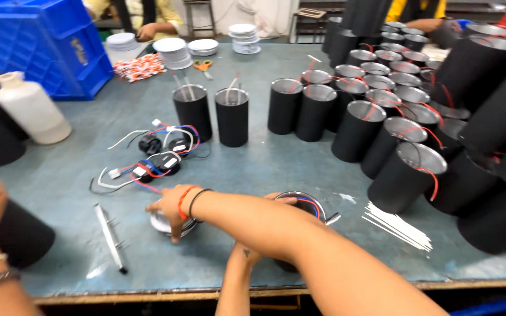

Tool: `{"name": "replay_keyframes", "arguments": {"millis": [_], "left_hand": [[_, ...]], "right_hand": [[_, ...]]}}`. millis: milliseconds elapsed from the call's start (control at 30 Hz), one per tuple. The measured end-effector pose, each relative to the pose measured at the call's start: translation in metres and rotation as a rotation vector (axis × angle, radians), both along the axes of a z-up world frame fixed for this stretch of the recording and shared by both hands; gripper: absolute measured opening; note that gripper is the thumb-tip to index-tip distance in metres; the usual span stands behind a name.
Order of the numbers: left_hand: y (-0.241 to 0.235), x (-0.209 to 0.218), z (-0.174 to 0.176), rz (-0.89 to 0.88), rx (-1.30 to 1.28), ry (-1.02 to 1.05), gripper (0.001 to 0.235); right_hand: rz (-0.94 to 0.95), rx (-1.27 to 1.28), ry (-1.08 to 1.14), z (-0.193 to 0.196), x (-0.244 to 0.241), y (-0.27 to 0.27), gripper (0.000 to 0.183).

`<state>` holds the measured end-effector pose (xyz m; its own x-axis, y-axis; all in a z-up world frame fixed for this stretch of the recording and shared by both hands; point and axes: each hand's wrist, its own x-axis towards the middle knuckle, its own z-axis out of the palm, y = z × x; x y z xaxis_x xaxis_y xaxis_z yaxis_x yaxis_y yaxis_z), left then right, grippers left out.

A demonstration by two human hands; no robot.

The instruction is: The person assembles cylindrical electronic devices by inserting motors and wiring into black cylinders, connecting wires, and securing lids. The person handles multiple units, placing finished ones aside and picking up new ones to continue the process.

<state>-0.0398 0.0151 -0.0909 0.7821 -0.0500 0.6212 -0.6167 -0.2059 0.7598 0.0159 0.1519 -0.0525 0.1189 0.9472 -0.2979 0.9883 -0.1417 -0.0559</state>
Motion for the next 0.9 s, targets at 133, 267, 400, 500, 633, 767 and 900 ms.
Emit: {"name": "replay_keyframes", "arguments": {"millis": [133, 267, 400, 500, 633, 767, 900], "left_hand": [[-0.011, 0.007, -0.01, -0.027, -0.049, -0.175, 0.038], [-0.026, 0.01, -0.002, -0.064, -0.283, -0.074, 0.05], [-0.03, 0.001, 0.018, 0.108, -0.265, 0.232, 0.052], [-0.033, -0.009, 0.034, 0.239, -0.214, 0.279, 0.044], [-0.042, -0.027, 0.067, 0.4, -0.104, 0.19, 0.027], [-0.064, -0.061, 0.094, 0.731, -0.009, -0.017, 0.027], [-0.094, -0.076, 0.11, 0.745, 0.223, -0.194, 0.022]], "right_hand": [[0.02, 0.026, 0.02, -0.009, 0.003, -0.006, 0.122], [0.072, 0.139, 0.081, 0.006, 0.008, -0.02, 0.122], [0.061, 0.434, 0.103, 0.07, 0.006, -0.049, 0.113], [0.14, 0.85, 0.486, 0.122, 0.017, -0.127, 0.111], [-0.124, 1.289, 0.967, 0.142, 0.021, -0.299, 0.101], [-0.135, 1.726, 1.551, 0.076, 0.026, -0.403, 0.074], [-0.381, 1.915, 1.856, -0.016, 0.03, -0.454, 0.067]]}}
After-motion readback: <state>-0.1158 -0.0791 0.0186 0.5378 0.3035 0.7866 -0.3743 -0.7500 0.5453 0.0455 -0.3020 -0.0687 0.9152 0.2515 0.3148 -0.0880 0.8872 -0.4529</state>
